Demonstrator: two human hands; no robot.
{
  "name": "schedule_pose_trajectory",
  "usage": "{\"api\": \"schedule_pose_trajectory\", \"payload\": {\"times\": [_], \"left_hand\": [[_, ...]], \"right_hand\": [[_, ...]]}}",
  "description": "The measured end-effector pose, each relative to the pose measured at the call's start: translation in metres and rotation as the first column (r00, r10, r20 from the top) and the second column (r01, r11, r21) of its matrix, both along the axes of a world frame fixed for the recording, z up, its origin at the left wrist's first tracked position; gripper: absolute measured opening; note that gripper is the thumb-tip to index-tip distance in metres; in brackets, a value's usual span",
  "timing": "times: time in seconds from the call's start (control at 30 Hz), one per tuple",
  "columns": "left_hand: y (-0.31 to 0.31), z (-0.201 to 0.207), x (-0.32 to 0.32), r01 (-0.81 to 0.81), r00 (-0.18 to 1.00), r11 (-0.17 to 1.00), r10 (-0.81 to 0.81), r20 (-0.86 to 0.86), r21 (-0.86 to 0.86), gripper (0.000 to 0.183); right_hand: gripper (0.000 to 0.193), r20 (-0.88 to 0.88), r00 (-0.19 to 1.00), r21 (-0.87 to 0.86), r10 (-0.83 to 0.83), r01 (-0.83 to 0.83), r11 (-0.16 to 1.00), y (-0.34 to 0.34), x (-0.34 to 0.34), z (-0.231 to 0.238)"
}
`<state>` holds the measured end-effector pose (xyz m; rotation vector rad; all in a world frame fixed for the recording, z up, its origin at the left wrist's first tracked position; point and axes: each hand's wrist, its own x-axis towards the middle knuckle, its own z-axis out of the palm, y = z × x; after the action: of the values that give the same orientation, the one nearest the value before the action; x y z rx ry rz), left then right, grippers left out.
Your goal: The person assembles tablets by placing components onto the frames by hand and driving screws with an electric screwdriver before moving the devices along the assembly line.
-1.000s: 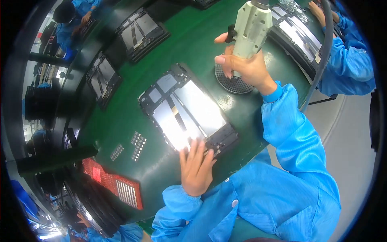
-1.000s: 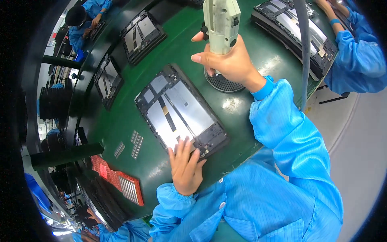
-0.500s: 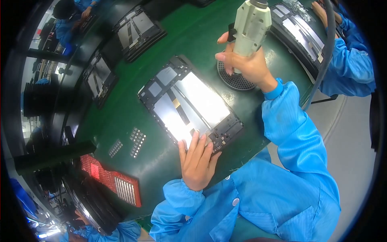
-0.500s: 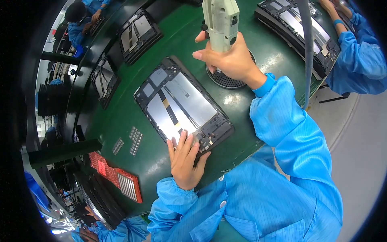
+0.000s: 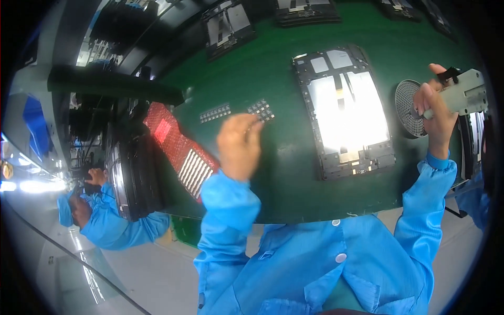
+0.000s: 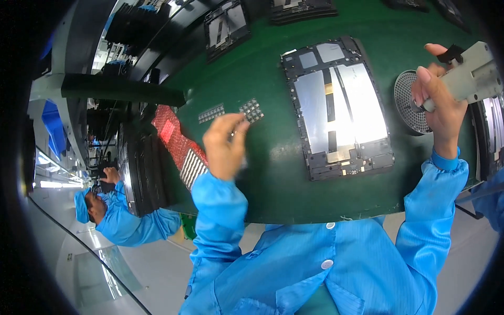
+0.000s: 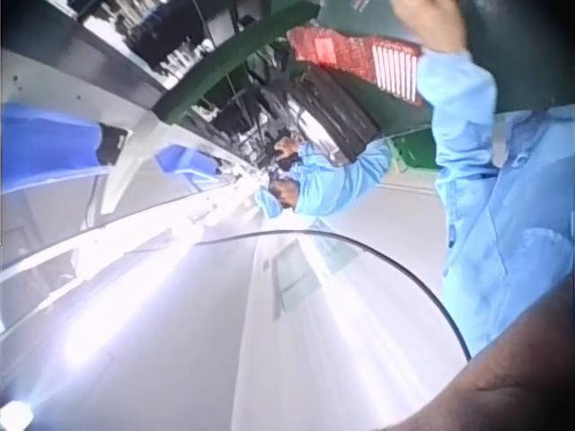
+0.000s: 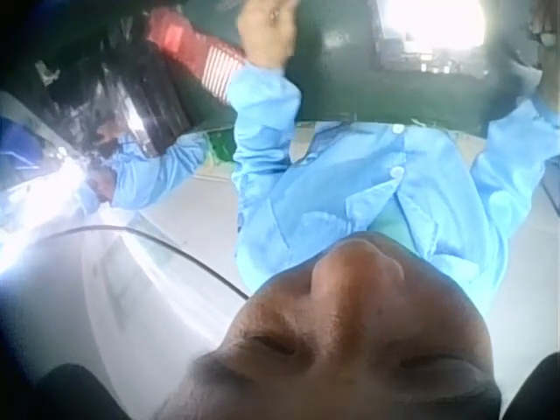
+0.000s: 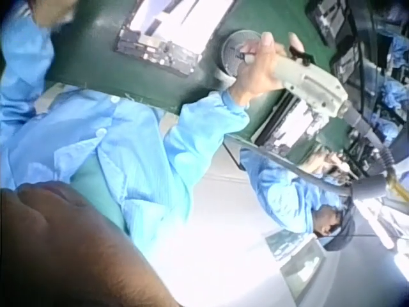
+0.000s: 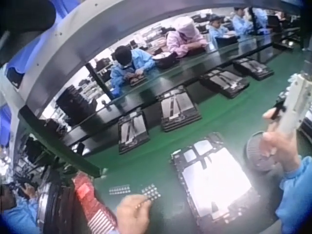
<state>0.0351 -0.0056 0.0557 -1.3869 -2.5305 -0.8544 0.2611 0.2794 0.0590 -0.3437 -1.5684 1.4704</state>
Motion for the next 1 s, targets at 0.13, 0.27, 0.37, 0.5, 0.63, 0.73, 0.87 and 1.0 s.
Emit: {"api": "schedule_pose_trajectory", "payload": {"times": [0.13, 0.27, 0.37, 0.5, 0.63, 0.73, 0.87, 1.0], "left_hand": [[-0.004, 0.002, -0.051, -0.082, 0.907, 0.965, 0.177, 0.383, -0.25, 0.032], [0.005, 0.013, -0.063, -0.015, 0.97, 0.93, 0.103, 0.22, -0.367, 0.039], [0.014, 0.02, -0.065, 0.031, 0.908, 0.905, 0.151, 0.39, -0.424, 0.035], [0.014, 0.013, -0.072, 0.084, 0.568, 0.986, 0.075, 0.819, -0.148, 0.019], [0.014, 0.005, -0.069, 0.09, 0.594, 0.986, 0.063, 0.802, -0.144, 0.018], [0.011, 0.001, -0.054, 0.03, 0.793, 0.987, 0.074, 0.605, -0.16, 0.014], [0.011, 0.024, -0.016, -0.021, 0.896, 0.996, 0.056, 0.44, -0.085, 0.008], [0.014, 0.012, 0.028, 0.024, 0.641, 0.982, -0.16, 0.751, 0.188, 0.011]], "right_hand": [[0.04, -0.022, 0.998, 0.008, 0.064, -0.064, 0.998, -0.007, -0.009, 0.007], [0.039, -0.051, 0.995, -0.002, 0.082, -0.083, 0.997, -0.014, -0.008, 0.012], [0.039, -0.056, 0.995, -0.028, 0.08, -0.081, 0.996, -0.016, -0.005, 0.014], [0.039, -0.079, 0.995, -0.053, 0.065, -0.069, 0.996, -0.022, -0.007, 0.017], [0.038, -0.124, 0.986, -0.061, 0.11, -0.118, 0.991, -0.022, -0.005, 0.019], [0.038, -0.098, 0.991, -0.067, 0.09, -0.097, 0.993, -0.025, -0.008, 0.024], [0.038, -0.085, 0.994, -0.043, 0.065, -0.068, 0.997, -0.024, -0.008, 0.025], [0.038, -0.143, 0.978, -0.024, 0.155, -0.16, 0.987, -0.027, -0.013, 0.025]]}}
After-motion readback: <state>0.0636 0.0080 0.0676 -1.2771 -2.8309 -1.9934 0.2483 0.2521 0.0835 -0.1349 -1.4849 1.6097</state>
